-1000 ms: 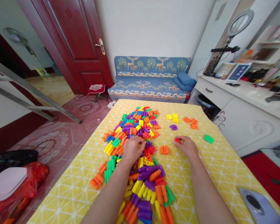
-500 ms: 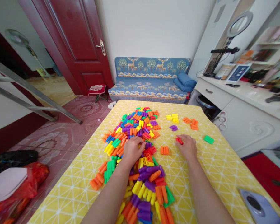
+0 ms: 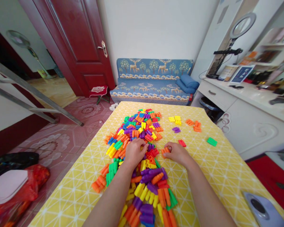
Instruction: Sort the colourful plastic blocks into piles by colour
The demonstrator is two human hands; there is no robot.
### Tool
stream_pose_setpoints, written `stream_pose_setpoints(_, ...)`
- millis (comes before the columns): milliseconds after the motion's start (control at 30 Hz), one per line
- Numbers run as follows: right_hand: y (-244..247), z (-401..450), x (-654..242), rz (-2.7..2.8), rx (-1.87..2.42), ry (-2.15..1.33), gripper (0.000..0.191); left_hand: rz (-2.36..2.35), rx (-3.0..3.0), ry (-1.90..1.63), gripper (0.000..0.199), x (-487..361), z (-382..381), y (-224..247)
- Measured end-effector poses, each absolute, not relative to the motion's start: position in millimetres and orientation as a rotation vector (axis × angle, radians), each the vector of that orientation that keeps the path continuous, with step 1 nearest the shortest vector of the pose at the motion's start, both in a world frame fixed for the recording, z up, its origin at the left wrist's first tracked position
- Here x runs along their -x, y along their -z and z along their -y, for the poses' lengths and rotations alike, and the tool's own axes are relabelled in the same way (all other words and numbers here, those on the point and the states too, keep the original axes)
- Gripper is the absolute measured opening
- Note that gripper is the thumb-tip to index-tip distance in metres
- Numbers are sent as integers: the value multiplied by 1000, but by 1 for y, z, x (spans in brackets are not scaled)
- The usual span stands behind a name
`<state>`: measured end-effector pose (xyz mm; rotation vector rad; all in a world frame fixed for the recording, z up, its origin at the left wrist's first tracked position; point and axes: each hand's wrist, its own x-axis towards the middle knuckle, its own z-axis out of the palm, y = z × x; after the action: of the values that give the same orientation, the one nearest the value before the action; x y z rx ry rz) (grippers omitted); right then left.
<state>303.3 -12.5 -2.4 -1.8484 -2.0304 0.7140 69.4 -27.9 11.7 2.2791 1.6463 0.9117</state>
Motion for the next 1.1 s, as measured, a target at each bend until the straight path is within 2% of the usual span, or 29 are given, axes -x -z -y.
stream_pose_setpoints(67, 3, 10, -301, 1963, 1842, -619, 15, -1646, -2280, -910, 19, -69, 27, -11)
stream_pose_setpoints(200, 8, 8, -296, 1722, 1771, -186, 7, -1643, -2275, -913, 19, -69, 27, -9)
stream_pose_setpoints(300, 16, 9, -295, 1713, 1757, -4, 8, -1643, -2269, -916, 19, -69, 27, -8)
stream_pose_setpoints(500, 19, 8, -298, 1936, 1831, -221, 14, -1637, -2271, -898, 19, -69, 28, -12)
stream_pose_setpoints(667, 22, 7, -298, 1901, 1834, -319, 14, -1644, -2271, -896, 19, -70, 28, -12)
stream_pose_setpoints(800, 29, 4, -295, 1847, 1741, -305, 30, -1646, -2275, -897, 19, -69, 27, -12)
stream_pose_setpoints(867, 28, 2, -300, 1789, 1652, -324, 31, -1651, -2272, -898, 19, -69, 27, -12)
stream_pose_setpoints(967, 25, -8, -326, 1553, 1612, -262, 32, -1653, -2271, -900, 20, -69, 27, -11)
stream_pose_setpoints(1100, 31, -26, -379, 1275, 1830, 11, 35, -1638, -2281, -903, 19, -69, 27, -9)
